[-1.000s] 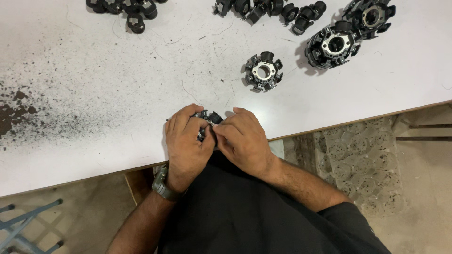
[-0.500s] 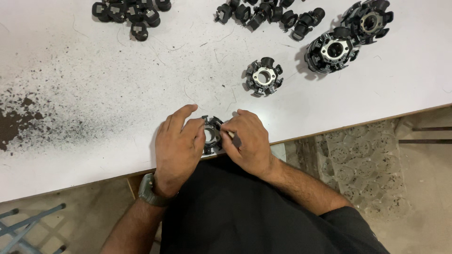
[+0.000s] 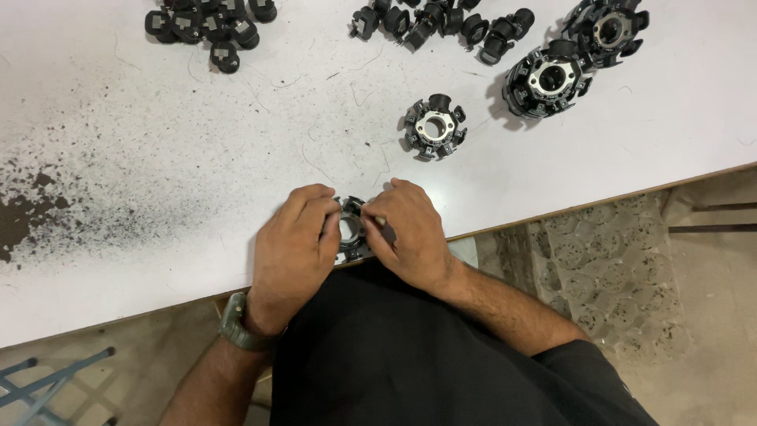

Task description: The person uses a small tool to scrape or deburr small black mechanical components on a white table. They then assemble the components into circular clusters, placing each finished cluster on the table.

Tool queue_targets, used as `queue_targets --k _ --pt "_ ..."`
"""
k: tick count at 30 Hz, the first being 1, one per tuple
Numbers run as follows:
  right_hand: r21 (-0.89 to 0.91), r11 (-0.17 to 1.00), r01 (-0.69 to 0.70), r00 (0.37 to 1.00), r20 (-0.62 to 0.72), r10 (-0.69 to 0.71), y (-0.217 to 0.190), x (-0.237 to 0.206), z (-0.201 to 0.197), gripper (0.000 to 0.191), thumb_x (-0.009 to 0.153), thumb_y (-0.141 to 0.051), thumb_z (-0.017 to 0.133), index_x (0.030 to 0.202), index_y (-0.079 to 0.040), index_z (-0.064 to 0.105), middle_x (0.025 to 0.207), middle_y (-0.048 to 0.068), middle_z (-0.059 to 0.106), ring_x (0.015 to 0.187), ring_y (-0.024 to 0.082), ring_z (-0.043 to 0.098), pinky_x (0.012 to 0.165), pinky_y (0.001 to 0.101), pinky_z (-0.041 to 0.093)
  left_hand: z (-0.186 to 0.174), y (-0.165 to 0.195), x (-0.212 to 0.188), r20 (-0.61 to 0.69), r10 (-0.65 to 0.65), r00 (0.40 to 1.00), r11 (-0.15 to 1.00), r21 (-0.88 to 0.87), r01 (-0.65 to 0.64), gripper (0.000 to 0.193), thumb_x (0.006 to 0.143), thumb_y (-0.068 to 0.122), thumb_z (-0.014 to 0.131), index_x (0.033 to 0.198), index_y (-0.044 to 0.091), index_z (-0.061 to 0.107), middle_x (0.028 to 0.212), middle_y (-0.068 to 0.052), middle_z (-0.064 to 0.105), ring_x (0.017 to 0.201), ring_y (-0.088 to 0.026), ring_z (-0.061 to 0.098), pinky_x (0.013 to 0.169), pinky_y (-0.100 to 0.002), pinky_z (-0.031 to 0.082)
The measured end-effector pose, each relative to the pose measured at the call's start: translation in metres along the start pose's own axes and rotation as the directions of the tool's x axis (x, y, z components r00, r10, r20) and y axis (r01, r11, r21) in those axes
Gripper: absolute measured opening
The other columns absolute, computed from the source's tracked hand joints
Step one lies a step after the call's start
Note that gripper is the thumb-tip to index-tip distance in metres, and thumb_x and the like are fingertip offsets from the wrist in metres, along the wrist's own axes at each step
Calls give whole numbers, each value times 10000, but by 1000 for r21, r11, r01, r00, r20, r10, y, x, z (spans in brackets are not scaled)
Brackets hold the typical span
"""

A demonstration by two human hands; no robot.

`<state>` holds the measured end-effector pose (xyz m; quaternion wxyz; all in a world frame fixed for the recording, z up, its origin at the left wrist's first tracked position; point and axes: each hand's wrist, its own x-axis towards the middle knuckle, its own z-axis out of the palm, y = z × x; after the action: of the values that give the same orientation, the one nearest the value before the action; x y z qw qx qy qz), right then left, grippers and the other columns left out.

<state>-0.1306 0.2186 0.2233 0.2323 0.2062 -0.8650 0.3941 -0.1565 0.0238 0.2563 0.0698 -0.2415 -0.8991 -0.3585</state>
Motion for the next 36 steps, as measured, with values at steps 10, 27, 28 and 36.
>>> queue_targets --k 10,27,28,36 --pt "45 999 22 1000 -11 -21 1 -2 1 275 886 15 755 1091 -48 584 925 107 614 867 297 631 984 472 546 -4 -3 3 0 128 992 988 85 -128 130 897 47 707 1013 11 661 1194 -109 642 1043 -285 667 846 -401 566" --pt "37 997 70 997 33 -71 0 -12 1 305 844 -26 792 1099 -67 630 1026 94 667 1071 272 657 1151 560 433 -9 9 5 76 -106 991 991 -79 112 119 933 77 671 1047 45 665 1078 -114 682 883 -346 701 718 -430 569" --pt "34 997 72 996 44 -74 0 -14 2 315 833 -27 795 1100 -64 633 1025 97 665 1083 281 653 1152 557 426 -8 8 4 73 -110 991 990 -78 116 121 928 77 674 1044 45 666 1078 -114 684 882 -340 703 716 -426 572" --pt "6 998 55 996 76 -55 5 -12 7 316 840 -26 815 1102 -55 640 1020 93 658 1087 267 648 1159 555 429 1 -5 -3 15 -32 999 998 -63 33 102 883 56 687 973 36 643 1129 -110 694 884 -305 712 694 -395 587"
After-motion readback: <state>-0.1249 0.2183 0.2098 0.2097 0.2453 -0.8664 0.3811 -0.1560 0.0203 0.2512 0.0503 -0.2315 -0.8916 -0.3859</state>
